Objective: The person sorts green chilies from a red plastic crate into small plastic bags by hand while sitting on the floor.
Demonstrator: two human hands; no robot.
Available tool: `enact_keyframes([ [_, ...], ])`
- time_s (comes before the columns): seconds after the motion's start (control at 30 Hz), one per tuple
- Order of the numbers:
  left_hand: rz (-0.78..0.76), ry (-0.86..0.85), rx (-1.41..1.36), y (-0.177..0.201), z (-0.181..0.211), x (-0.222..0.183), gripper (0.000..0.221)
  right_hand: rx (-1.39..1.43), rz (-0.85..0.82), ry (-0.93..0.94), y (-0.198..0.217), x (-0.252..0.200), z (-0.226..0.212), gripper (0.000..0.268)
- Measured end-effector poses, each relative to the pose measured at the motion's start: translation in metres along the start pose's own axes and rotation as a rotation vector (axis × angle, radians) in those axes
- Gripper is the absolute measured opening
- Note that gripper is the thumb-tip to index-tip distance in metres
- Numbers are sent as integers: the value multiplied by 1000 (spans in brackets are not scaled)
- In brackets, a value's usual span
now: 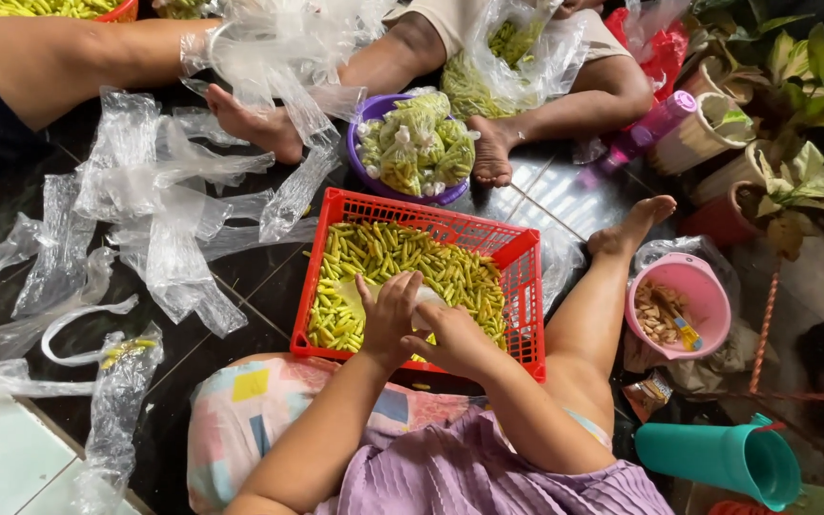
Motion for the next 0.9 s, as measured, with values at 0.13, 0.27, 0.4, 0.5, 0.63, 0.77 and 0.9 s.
enact_keyframes([
  [0.13, 81, 46, 14, -2, -21, -8, 77, 27, 48, 82, 4, 9, -4, 34],
  [0.27, 468, 319, -188, 54, -70, -9, 87, 532, 461, 166, 48, 17, 12, 43],
  [0.4, 684, 565, -311, 99, -115, -6, 98, 362, 531, -13, 14, 57, 102, 41],
  [0.5, 679, 610, -469, 98, -128, -11, 96, 92, 397, 118, -28, 92, 107, 60],
  [0.63, 630, 644, -481, 85, -127, -13, 101, -126, 145, 178, -82, 131, 98, 71],
  [0.77, 584, 715, -509, 79, -133, -16, 105, -434, 180, 364, -114, 158, 80, 82],
  [0.9, 520, 733, -492, 70, -136, -14, 119, -551, 283, 500, -135, 178, 83, 85],
])
Point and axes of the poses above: each hand's wrist, its own x-axis towards the middle knuckle, its own y-axis out of the back of the hand, z = x × y, the point moved 8 cm from there along x, towards the middle knuckle, and after that the axes turned 9 degrees about z, right-handed, at the moved point
